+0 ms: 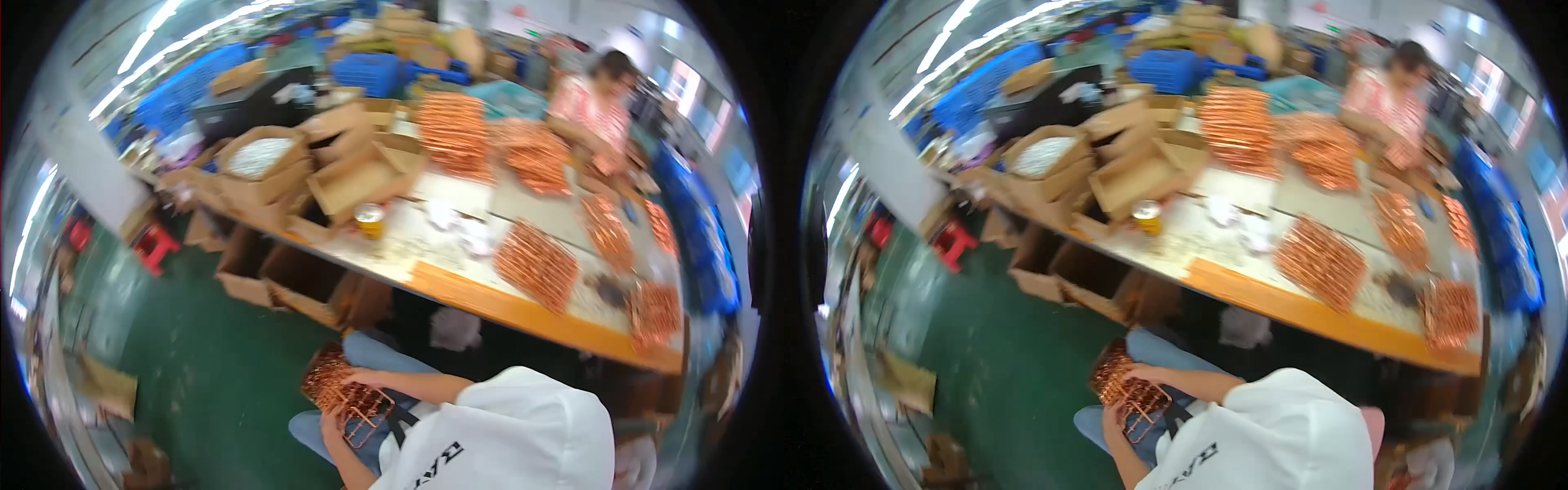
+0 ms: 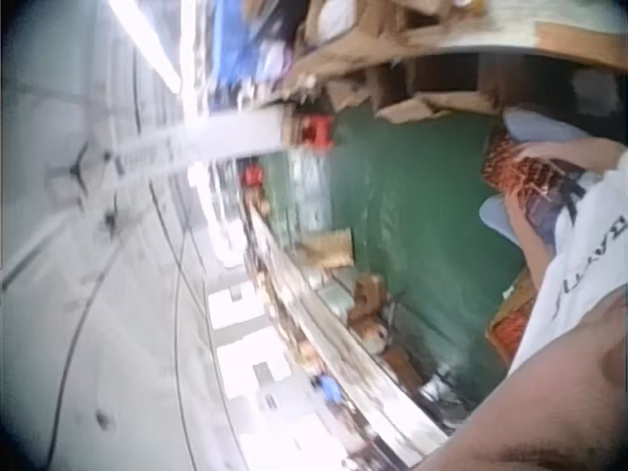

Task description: The person sorts small metal components into a copper grid tray held on their lap, while periodically reaching to a nearby table to organize similar grids.

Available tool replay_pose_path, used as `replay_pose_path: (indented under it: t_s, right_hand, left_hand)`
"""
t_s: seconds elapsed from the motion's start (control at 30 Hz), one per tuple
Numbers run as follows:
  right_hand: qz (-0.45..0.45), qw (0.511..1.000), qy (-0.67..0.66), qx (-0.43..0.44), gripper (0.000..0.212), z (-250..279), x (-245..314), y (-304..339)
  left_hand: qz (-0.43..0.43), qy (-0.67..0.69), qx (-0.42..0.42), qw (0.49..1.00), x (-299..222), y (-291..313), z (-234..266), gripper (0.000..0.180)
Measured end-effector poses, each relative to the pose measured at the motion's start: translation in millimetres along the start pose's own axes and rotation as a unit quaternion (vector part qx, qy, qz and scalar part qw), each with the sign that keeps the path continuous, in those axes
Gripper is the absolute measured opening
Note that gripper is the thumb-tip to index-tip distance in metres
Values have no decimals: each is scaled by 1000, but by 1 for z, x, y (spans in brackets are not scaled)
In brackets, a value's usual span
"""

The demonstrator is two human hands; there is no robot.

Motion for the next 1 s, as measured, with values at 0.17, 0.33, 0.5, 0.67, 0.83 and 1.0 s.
replay_pose_path:
  t_s: [0.17,0.33,0.5,0.67,0.83,1.0]
  right_hand:
    - [-31,997,3,-74,33,19,2,3]
    - [-19,998,-59,-32,29,-3,19,16]
    - [-6,996,-19,-84,29,-4,16,12]
    - [46,996,-12,-70,31,-18,29,10]
    - [63,995,-12,-77,30,-4,36,7]
    - [77,987,65,-124,28,-5,49,16]
  left_hand:
    - [57,-70,-58,994,3,-20,-5,9]
    - [103,-95,-68,988,-5,-1,-2,27]
    - [76,-40,-7,996,-13,13,-10,36]
    - [30,15,-52,998,-14,9,4,38]
    - [-60,25,0,998,-22,4,-23,28]
    - [-90,-63,-24,994,-26,-35,24,26]
Point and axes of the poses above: each hand's wrist, its own y-axis away from the middle knuckle, its own z-axis out of the back of the hand, x = y × z, the point moved 6 cm from there along -y, towards the middle knuckle, and after that the axes turned 2 degrees about z, right-handed, at the moved point
